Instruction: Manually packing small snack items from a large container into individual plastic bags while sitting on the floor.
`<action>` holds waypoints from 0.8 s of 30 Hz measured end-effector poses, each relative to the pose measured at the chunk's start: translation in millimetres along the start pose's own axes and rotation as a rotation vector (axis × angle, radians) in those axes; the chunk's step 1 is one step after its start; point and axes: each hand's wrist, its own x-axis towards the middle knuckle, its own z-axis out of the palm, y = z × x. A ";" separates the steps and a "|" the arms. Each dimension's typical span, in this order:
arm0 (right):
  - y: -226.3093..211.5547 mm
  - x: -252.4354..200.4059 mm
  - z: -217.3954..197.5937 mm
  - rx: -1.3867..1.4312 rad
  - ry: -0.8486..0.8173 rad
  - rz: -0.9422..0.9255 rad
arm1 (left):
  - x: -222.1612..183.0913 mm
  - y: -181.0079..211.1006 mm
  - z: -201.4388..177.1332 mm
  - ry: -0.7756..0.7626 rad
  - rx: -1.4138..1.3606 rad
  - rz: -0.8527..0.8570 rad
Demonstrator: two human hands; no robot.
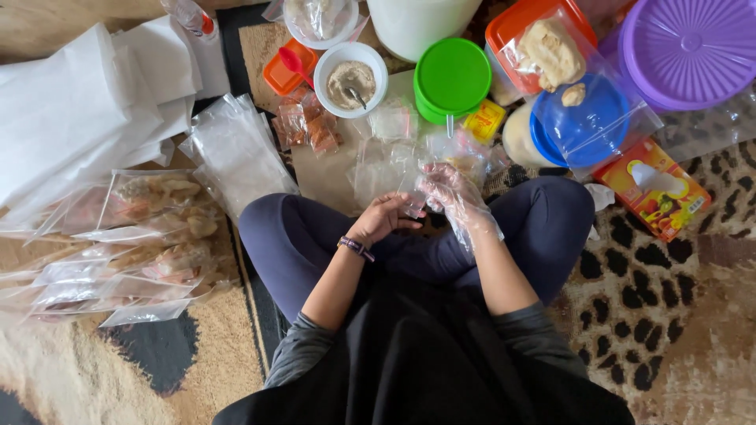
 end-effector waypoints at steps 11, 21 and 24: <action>-12.1 -2.0 7.0 -0.519 0.083 0.004 | 33.7 -23.1 -43.3 0.327 0.071 0.169; 17.4 8.7 13.9 -1.068 0.223 -0.360 | 17.4 -29.7 -7.0 0.445 0.415 0.391; 43.9 12.4 12.6 -1.097 0.201 -0.716 | 6.3 -21.8 6.9 0.397 0.424 0.347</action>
